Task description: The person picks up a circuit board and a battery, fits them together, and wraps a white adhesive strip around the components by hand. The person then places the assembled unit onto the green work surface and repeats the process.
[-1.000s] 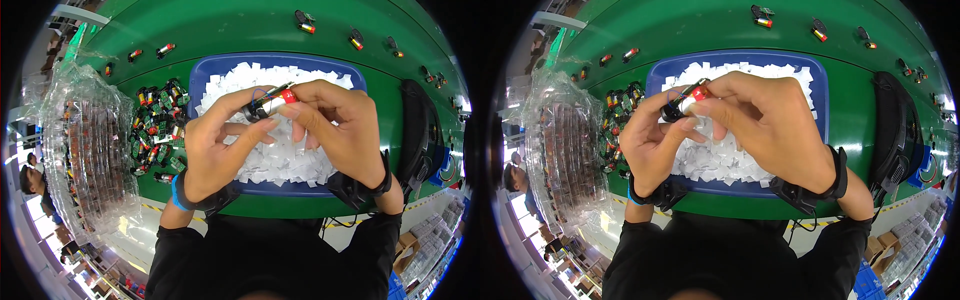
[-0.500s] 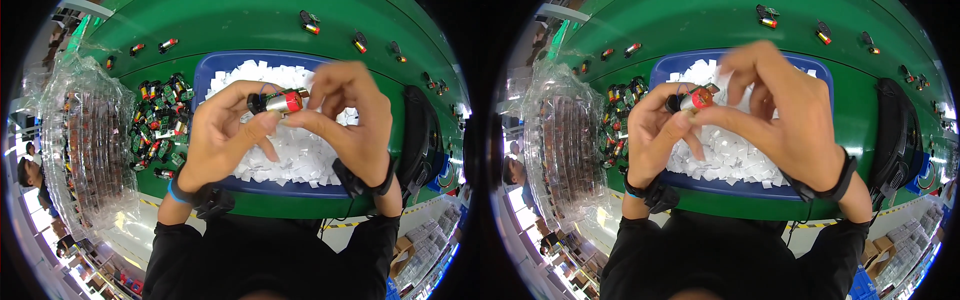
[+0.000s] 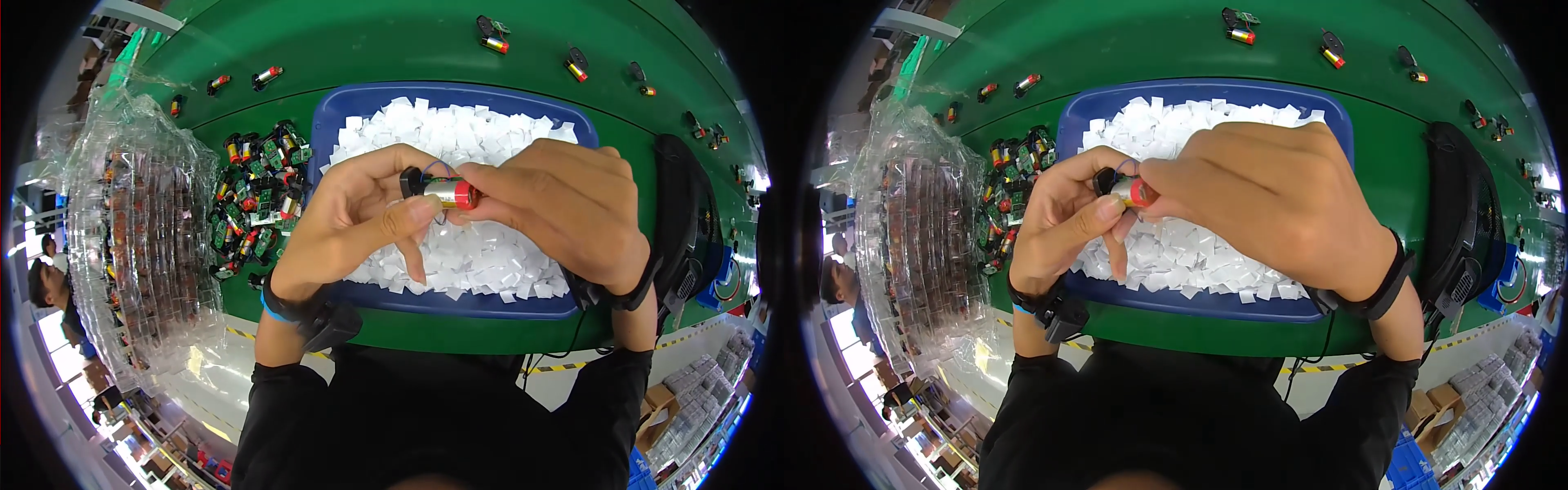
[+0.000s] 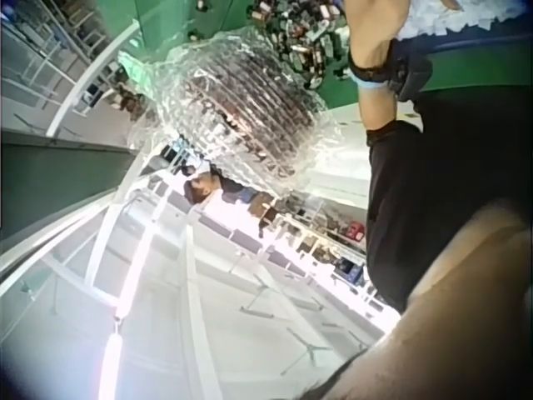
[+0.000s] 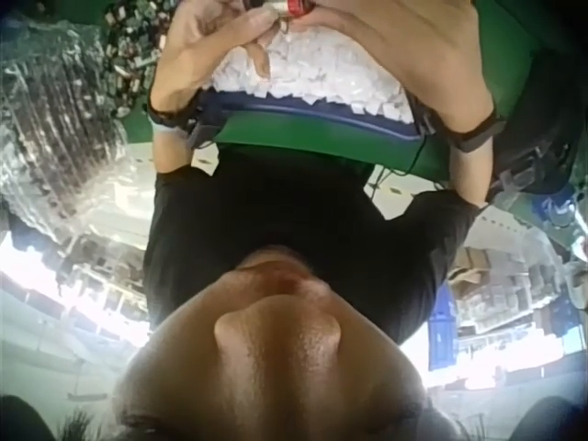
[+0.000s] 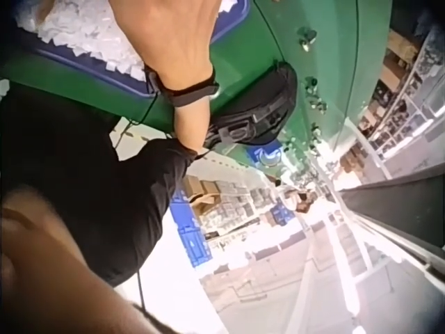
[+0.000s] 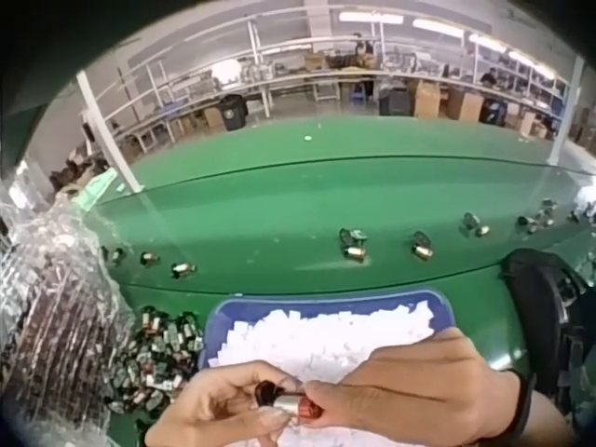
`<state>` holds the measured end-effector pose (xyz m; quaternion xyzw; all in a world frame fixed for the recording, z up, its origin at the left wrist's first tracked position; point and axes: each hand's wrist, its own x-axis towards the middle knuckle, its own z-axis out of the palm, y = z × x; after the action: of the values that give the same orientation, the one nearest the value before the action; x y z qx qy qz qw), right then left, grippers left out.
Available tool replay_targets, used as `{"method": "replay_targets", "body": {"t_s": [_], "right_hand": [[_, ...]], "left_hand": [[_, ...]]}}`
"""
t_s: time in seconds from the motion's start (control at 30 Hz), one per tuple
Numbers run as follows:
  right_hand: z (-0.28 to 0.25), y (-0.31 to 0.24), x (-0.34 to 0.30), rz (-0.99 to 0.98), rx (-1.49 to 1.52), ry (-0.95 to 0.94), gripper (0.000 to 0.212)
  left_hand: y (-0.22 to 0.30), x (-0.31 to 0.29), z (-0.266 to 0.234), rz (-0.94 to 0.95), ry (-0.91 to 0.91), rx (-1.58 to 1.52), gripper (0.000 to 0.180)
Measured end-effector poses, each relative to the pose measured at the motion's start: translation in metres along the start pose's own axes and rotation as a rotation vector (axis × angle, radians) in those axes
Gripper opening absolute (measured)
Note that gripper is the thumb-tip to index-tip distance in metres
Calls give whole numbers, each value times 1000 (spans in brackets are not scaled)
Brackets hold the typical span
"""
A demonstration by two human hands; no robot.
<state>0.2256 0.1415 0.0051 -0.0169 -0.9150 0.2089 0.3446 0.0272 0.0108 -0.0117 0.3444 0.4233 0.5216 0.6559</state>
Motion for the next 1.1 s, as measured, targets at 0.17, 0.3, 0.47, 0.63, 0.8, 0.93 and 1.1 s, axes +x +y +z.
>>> {"method": "replay_targets", "body": {"t_s": [0.17,0.3,0.47,0.63,0.8,0.93,1.1], "right_hand": [[-4,8,1,6,60,-84,34],[-10,8,7,17,82,-72,30],[1,-1,2,69,39,-156,23],[10,-8,-1,236,36,-193,18],[11,-12,-6,423,118,-242,18],[-4,0,4,412,101,-112,20],[-55,4,5,554,-3,-54,27]], "left_hand": [[-5,3,9,55,91,180,32],[-5,2,11,2,138,343,28],[-12,0,18,57,144,499,24],[-6,-1,19,-58,136,566,21],[-15,3,15,46,119,768,21],[5,17,1,226,139,843,25],[82,116,-53,-127,238,1063,35]]}}
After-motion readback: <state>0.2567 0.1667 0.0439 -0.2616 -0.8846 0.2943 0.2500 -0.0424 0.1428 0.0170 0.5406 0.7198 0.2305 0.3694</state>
